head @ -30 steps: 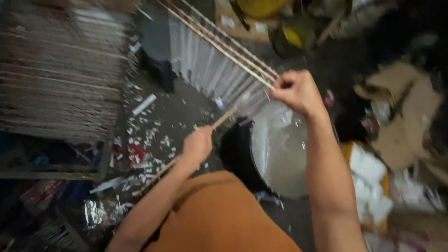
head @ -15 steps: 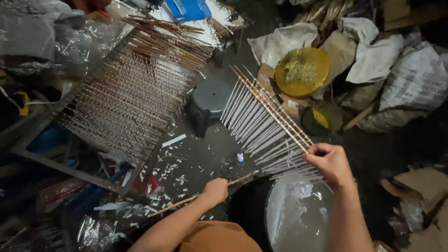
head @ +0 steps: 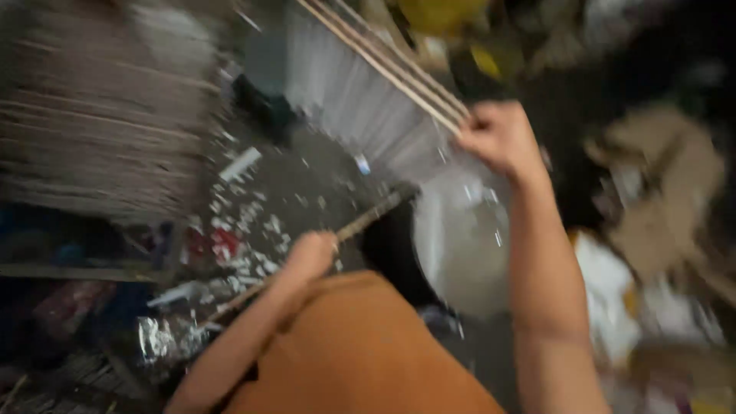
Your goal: Dipping a rack of candle wicks into a container of wax to coat them.
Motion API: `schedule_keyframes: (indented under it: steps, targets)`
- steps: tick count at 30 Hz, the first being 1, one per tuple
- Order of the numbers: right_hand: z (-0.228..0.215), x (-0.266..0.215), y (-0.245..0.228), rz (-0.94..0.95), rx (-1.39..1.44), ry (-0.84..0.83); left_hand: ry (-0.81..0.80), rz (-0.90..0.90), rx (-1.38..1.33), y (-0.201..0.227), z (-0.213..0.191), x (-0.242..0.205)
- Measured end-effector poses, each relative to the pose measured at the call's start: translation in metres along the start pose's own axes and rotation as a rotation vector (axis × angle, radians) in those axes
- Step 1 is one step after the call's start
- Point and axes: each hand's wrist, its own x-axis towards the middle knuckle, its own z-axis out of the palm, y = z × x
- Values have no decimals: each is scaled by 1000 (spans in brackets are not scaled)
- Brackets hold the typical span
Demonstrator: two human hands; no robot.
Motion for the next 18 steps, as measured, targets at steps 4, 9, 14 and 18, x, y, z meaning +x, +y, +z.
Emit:
schedule_keyframes:
  steps: [4, 9, 14, 18]
  targets:
    - [-6, 3, -70, 138, 164, 2, -6, 12, -45, 11, -38, -18]
    - [-2, 9, -77, 145, 226, 29, 4, 4, -187, 33, -72, -35]
    - [-2, 8, -85, 175, 208, 36, 160, 232, -204, 35, -68, -36]
    - [3, 9, -83, 211, 219, 53, 225, 353, -214, 59, -90, -48]
